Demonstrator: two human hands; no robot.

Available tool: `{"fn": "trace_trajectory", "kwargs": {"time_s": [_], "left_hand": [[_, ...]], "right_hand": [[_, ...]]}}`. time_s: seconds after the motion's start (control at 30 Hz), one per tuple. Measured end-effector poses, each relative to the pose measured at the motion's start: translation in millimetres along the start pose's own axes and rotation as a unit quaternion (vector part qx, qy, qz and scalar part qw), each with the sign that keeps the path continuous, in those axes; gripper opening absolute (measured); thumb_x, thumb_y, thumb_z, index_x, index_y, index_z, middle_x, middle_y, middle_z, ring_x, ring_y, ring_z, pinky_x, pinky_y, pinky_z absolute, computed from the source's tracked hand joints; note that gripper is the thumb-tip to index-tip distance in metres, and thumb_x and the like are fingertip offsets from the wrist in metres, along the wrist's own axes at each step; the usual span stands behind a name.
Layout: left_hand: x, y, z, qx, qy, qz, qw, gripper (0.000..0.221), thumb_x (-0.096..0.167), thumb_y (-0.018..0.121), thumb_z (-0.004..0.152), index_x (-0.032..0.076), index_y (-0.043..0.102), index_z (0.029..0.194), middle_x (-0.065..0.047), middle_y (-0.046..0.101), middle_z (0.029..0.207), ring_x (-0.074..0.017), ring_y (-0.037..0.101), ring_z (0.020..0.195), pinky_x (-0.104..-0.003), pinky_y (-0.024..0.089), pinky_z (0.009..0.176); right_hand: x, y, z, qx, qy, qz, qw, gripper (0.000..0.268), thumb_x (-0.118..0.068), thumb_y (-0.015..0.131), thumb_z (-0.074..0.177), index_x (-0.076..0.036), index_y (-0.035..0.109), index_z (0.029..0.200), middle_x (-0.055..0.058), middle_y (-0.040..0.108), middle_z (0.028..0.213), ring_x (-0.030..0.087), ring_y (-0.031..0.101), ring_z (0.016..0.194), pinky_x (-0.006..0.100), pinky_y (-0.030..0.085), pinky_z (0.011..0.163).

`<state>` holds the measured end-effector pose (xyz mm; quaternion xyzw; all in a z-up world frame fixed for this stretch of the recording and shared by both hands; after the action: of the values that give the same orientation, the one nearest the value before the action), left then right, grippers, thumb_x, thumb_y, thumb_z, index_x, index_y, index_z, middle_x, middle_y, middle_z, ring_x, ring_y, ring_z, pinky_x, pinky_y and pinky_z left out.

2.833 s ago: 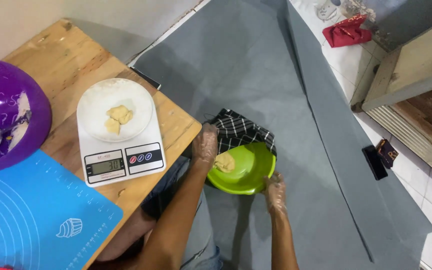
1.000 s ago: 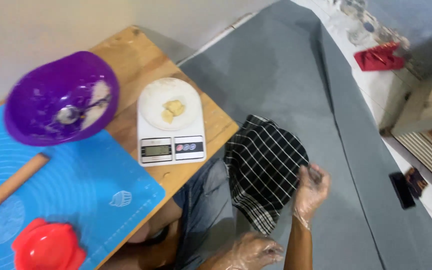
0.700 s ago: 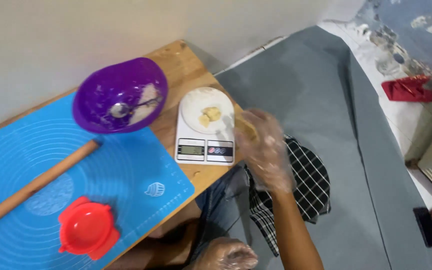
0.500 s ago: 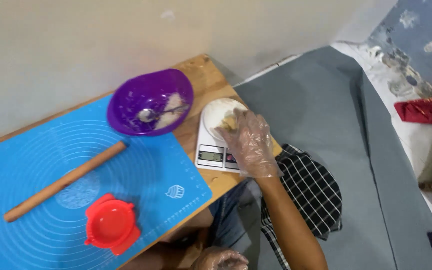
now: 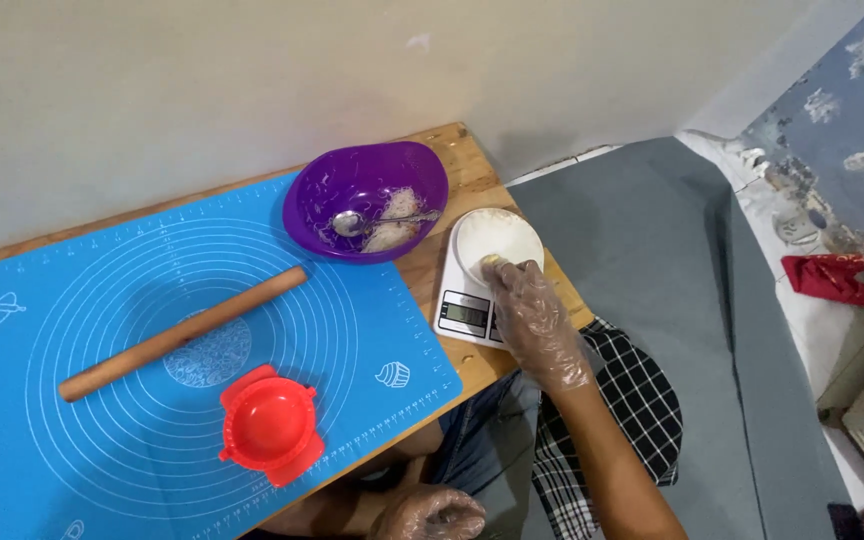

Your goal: A person wearing plastic gloves is shaping small portions of dough into discs on a blue silicone mat, using a digital scale for measurement and a dumpling mold.

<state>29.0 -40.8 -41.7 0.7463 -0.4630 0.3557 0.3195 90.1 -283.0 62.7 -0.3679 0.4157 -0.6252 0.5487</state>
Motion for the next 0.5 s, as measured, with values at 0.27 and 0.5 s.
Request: {"fn": "trace_trajectory", "kwargs": {"time_s": [0.27,0.5], "left_hand": [[6.4,-14.0,-18.1,0.118,0.091,0.021,0.989,0.008,0.031,0.088,0.075,0.025,0.091,0.081,0.010,0.086,0.078,-0.0006,0.083,0.074,-0.015,0.065,0.071],[28.4,-19.8,-45.4,0.163,0.102,0.056,0.980,0.018,0.024,0.075,0.078,0.031,0.091,0.076,0.018,0.083,0.080,0.0044,0.078,0.069,-0.012,0.061,0.067]], "right_hand": [[10.2,-47.9,20.5,-0.033,0.126,0.143,0.981,0.050,-0.018,0.058,0.100,-0.010,0.050,0.148,0.013,0.054,0.136,0.027,0.056,0.117,0.044,0.043,0.102],[19.0,-27.0,33.8,-0.086,0.163,0.003,0.983,0.029,-0.028,0.067,0.099,-0.018,0.075,0.125,0.008,0.077,0.118,0.025,0.070,0.098,0.043,0.052,0.093]]}}
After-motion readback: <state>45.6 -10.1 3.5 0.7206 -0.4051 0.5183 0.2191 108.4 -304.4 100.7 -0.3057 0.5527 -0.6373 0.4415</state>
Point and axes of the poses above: each hand's wrist, its own z-axis towards the middle knuckle, its own y-axis out of the palm, x = y × z, the point moved 8 cm from there along z, towards the middle knuckle
